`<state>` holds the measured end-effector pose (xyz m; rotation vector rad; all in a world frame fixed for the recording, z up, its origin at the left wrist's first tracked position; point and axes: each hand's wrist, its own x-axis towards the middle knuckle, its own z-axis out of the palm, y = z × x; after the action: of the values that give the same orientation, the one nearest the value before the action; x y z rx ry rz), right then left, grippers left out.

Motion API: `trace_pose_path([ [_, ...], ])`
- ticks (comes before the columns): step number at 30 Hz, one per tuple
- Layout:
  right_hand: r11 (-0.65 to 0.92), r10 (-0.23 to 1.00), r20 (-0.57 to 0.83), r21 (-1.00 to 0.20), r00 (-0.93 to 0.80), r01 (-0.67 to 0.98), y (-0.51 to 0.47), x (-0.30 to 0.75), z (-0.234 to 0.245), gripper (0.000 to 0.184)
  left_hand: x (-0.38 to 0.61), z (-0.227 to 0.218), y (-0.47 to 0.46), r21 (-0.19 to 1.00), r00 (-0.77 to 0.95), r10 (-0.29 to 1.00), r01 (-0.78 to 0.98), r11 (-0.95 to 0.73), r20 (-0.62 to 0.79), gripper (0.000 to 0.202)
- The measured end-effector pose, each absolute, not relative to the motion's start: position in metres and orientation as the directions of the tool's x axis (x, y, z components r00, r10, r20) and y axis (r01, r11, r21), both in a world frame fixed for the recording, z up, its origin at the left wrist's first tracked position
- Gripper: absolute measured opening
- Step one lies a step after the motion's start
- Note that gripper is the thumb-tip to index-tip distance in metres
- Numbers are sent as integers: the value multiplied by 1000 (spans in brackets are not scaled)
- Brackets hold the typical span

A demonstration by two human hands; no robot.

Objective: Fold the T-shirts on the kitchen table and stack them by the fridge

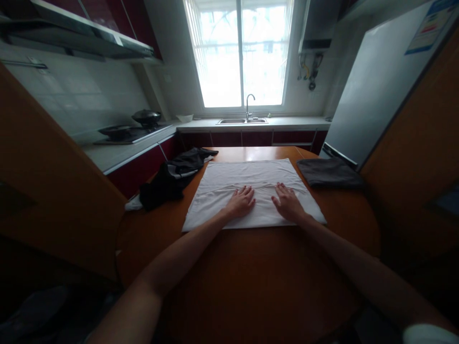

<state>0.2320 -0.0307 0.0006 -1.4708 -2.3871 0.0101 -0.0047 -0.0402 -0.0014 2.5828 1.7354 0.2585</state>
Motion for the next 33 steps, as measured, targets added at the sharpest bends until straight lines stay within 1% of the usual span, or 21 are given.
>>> trace_pose_path([
  [2, 548, 832, 232, -200, -504, 812, -48, 211, 0, 60, 2, -2, -44, 101, 422, 893, 892, -440, 158, 55],
  [4, 585, 811, 177, -211, -558, 783, -58, 198, -3, 62, 9, -5, -50, 117, 473, 866, 862, -492, 162, 55],
  [8, 584, 811, 124, -205, -572, 785, -61, 198, -7, 66, 18, -11, -59, 163, 497, 860, 845, -509, 111, 57],
  [12, 546, 837, 88, -167, -539, 821, -53, 218, -10, 68, 10, -9, -64, 155, 480, 872, 858, -490, 99, 58],
  [15, 490, 872, 69, -131, -485, 862, -46, 242, -15, 68, -14, -5, -70, 146, 423, 901, 889, -433, 94, 63],
  [20, 398, 917, 67, -74, -393, 915, -34, 293, -23, 69, -87, -5, -92, 134, 256, 961, 954, -269, 105, 66],
  [24, 334, 942, 73, -76, -329, 939, -29, 322, -28, 70, -145, -5, -112, 76, 109, 993, 991, -112, 46, 65],
  [27, 309, 950, 74, -86, -303, 947, -28, 330, -30, 70, -170, -3, -119, 86, 20, 1000, 996, -19, -12, 65],
  [30, 303, 952, 84, -87, -296, 949, -27, 331, -32, 69, -178, 0, -120, 104, -11, 999, 995, 15, -36, 66],
  [33, 293, 949, 138, -65, -282, 954, -32, 328, -29, 67, -174, 5, -121, 67, -7, 1000, 998, 7, -12, 64],
])
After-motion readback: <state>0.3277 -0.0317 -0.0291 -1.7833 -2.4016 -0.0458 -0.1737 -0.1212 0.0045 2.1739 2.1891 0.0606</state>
